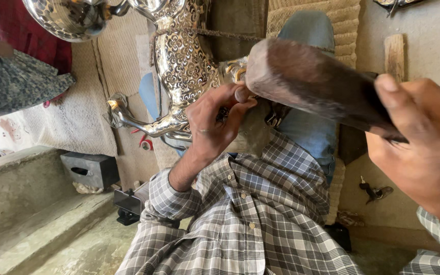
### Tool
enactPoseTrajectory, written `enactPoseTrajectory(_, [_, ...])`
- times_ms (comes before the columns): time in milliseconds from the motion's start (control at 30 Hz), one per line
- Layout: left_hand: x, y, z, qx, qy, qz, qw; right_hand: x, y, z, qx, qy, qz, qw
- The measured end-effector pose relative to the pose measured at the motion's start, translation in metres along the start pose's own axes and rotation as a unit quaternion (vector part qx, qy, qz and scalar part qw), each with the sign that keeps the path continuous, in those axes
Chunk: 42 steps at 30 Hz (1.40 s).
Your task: The person uses a hammer and chisel to engrave intricate patterns on a silver-colored metal horse figurine. They repeatedly strike the chisel to create detailed designs on the horse's body and head.
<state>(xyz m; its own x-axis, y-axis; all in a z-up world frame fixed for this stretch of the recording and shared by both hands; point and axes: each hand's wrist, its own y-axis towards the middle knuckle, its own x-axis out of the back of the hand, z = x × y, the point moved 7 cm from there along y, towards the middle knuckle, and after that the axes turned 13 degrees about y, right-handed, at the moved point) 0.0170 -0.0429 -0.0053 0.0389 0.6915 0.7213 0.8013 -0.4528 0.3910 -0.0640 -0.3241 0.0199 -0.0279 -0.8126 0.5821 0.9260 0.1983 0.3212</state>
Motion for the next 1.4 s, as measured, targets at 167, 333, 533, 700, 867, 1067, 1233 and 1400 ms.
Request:
enactPoseTrajectory(167, [0.002,0.0,-0.004,-0.027,0.061,0.008,0.998,-0.002,0.004,0.001,0.024,0.022,-0.017,0.999])
enactPoseTrajectory(333, [0.0,0.0,-0.004,-0.048,0.06,-0.009,0.997,-0.012,0.011,0.004,0.039,-0.068,0.023,0.997])
enactPoseTrajectory(533, [0.003,0.001,-0.007,-0.041,0.059,-0.001,0.997,-0.009,0.026,0.011,0.023,-0.101,0.067,0.992])
enactPoseTrajectory(700, [0.002,0.0,-0.005,-0.026,0.061,0.011,0.998,-0.013,0.027,0.012,0.05,-0.127,0.067,0.988])
enactPoseTrajectory(867, [0.0,-0.001,-0.002,-0.024,0.074,0.005,0.997,-0.013,0.022,0.007,0.028,-0.115,0.079,0.99])
enactPoseTrajectory(1067, [0.002,0.001,-0.005,-0.024,0.082,0.009,0.996,-0.014,0.029,0.009,0.024,-0.15,0.091,0.984])
enactPoseTrajectory(1233, [0.003,0.007,-0.009,-0.032,0.067,0.003,0.997,-0.008,0.035,0.006,-0.01,-0.061,0.056,0.997])
enactPoseTrajectory(1400, [0.005,0.009,-0.013,-0.029,0.049,0.02,0.998,-0.006,0.036,0.004,0.001,-0.056,0.044,0.997])
